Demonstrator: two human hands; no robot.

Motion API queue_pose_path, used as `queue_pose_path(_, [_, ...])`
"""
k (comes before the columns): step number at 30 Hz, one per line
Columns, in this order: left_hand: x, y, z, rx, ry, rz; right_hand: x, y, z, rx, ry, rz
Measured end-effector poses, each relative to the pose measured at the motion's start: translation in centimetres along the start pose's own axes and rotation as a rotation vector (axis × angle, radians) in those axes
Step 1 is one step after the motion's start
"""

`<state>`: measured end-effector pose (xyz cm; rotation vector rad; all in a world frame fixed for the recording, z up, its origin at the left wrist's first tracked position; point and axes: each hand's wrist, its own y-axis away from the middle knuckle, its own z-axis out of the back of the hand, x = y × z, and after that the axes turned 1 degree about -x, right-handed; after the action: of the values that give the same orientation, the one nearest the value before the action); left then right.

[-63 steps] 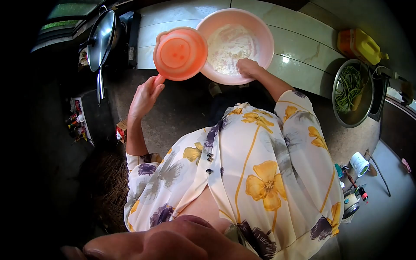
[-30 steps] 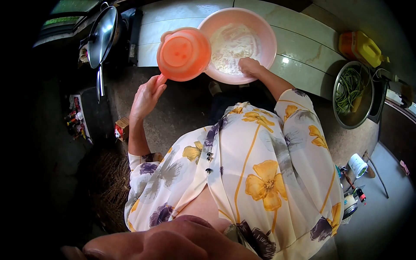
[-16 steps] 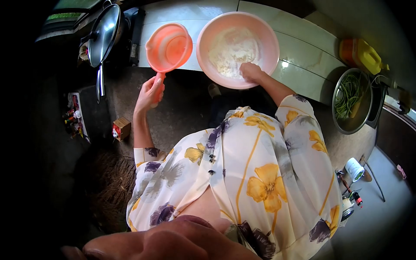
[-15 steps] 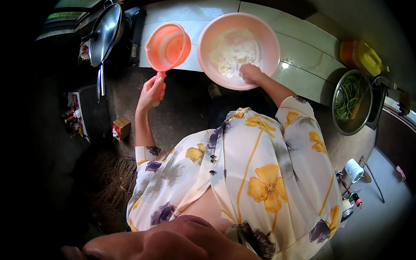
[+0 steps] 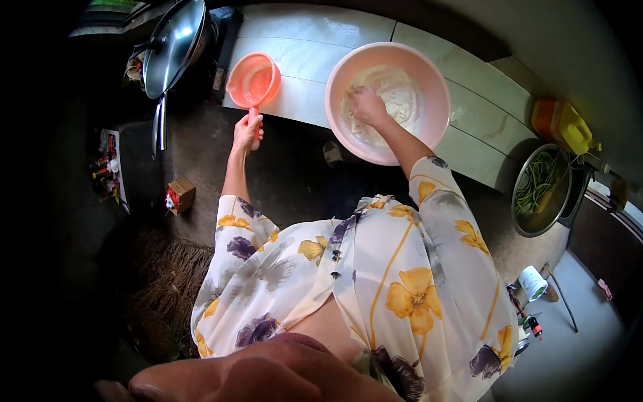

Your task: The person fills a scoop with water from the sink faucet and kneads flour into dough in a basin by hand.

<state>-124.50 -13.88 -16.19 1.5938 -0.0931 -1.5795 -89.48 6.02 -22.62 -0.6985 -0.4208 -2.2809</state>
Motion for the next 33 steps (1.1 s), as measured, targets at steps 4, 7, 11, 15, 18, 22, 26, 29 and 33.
queue_pose_path(4, [2.4, -3.7, 1.6, 0.017, -0.051, -0.007, 0.7, 4.9, 2.6, 0.339, 0.152, 0.033])
queue_pose_path(7, [-0.1, -1.7, 0.7, -0.43, -0.934, -0.289, 1.1, 7.6, 4.8, 0.671, 0.152, -0.099])
queue_pose_path(11, [-5.0, 3.3, -6.6, -0.419, -0.625, -0.667, 1.8, 6.7, 1.7, 0.409, -0.009, -0.009])
queue_pose_path(15, [-2.8, 5.5, -18.4, -0.062, -0.373, -0.395, 1.7, 1.6, 2.5, -0.096, -0.032, -0.12])
queue_pose_path(18, [-0.4, 4.5, -22.1, -0.24, -0.243, -0.606, -1.0, -4.0, -0.8, -0.263, -0.097, -0.161])
queue_pose_path(22, [-0.7, 4.1, -23.1, -0.315, -0.194, -0.613, 1.6, -0.8, -3.5, 0.097, -0.064, 0.008])
queue_pose_path(26, [-1.1, 3.9, -23.2, -0.343, -0.209, -0.604, -0.1, 8.0, 1.9, 0.163, 0.049, 0.095])
queue_pose_path(29, [0.1, 4.0, -23.4, -0.378, -0.231, -0.657, -0.9, 10.1, 3.3, 0.462, -0.103, -0.207])
queue_pose_path(33, [-0.7, 3.5, -24.1, -0.375, -0.231, -0.656, -0.9, 5.0, -2.3, 0.335, -0.092, -0.095])
